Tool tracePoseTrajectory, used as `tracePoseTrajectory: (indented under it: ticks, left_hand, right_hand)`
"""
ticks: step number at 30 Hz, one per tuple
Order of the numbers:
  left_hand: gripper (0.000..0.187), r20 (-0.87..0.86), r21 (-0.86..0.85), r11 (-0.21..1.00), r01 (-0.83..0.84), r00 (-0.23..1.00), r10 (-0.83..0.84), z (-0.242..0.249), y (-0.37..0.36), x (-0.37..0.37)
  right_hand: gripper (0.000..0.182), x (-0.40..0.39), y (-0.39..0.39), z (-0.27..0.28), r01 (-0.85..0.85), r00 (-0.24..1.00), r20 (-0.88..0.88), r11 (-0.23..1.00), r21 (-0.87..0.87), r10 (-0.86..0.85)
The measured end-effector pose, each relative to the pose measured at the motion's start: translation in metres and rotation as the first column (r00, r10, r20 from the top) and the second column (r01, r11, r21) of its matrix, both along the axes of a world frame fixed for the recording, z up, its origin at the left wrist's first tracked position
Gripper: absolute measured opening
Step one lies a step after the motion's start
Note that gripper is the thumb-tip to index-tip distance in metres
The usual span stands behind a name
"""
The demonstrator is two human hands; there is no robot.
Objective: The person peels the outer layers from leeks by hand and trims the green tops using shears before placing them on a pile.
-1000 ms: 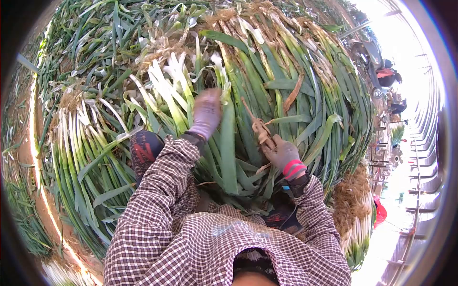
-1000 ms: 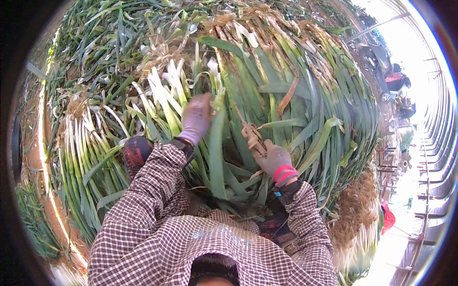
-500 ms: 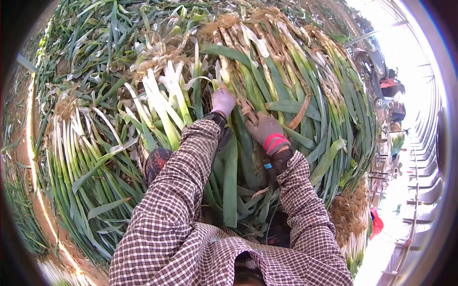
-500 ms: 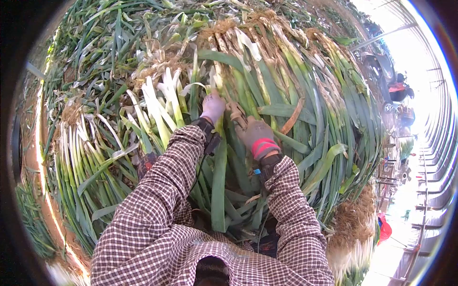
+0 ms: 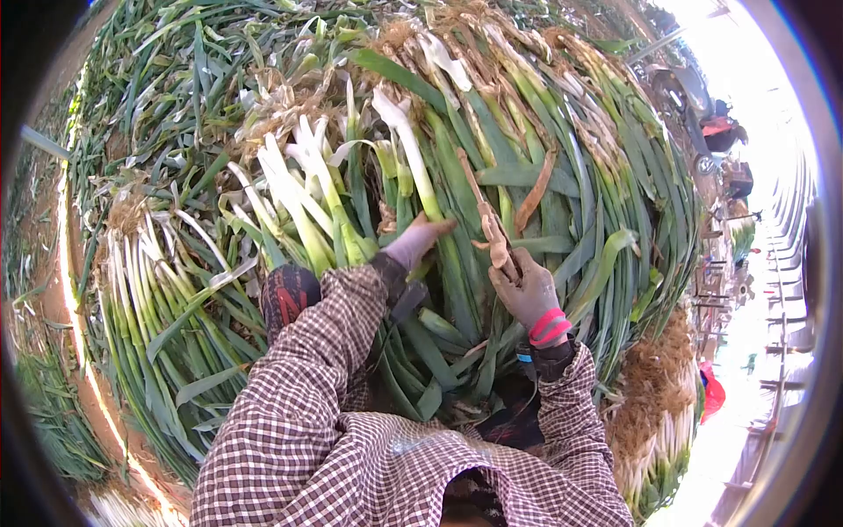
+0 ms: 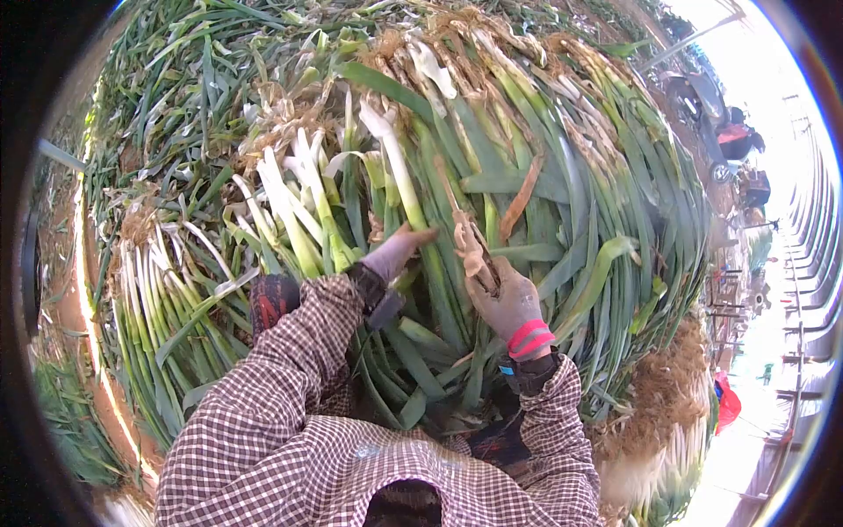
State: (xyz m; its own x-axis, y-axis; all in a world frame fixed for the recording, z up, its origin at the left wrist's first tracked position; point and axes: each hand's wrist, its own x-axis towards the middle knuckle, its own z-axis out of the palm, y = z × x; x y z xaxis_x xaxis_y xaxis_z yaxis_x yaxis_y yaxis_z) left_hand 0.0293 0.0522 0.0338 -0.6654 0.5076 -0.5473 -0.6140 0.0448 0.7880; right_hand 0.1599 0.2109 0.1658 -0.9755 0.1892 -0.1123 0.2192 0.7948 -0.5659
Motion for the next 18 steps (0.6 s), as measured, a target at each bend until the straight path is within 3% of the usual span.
tracePoseTrajectory:
  ticks: [4,6,9,10,14,17,18]
  left_hand:
    - [0.051,0.198,0.386,0.895,-0.222,0.968,0.154,0.020,-0.026,0.034]
    - [0.043,0.250,0.361,0.882,-0.304,0.942,0.222,0.020,-0.037,0.036]
    - [0.042,0.211,0.233,0.911,-0.340,0.932,0.294,-0.043,-0.031,0.047]
    - [0.043,0.184,0.199,0.918,-0.344,0.933,0.310,-0.044,-0.028,0.045]
    - [0.040,0.050,0.153,0.974,-0.166,0.986,0.160,-0.012,-0.023,0.063]
    - [0.037,0.103,0.182,0.979,-0.094,0.992,0.076,-0.064,-0.012,0.072]
    - [0.035,0.161,0.248,0.957,-0.148,0.981,0.110,-0.049,-0.015,0.079]
  right_hand:
    - [0.033,0.044,-0.008,0.000,-0.036,0.997,0.069,0.999,0.018,0.034]
    - [0.033,0.059,-0.018,0.003,-0.070,0.995,0.078,0.997,0.020,0.068]
    - [0.032,0.077,-0.030,0.008,-0.096,0.992,0.090,0.993,0.070,0.089]
    - [0.032,0.079,-0.032,0.012,-0.091,0.993,0.083,0.992,0.088,0.084]
    - [0.037,0.082,-0.027,0.012,-0.159,0.985,0.095,0.963,0.217,0.142]
    - [0.043,0.067,-0.027,-0.013,-0.236,0.970,0.147,0.899,0.370,0.194]
    - [0.045,0.055,-0.025,-0.024,-0.265,0.963,0.167,0.865,0.427,0.213]
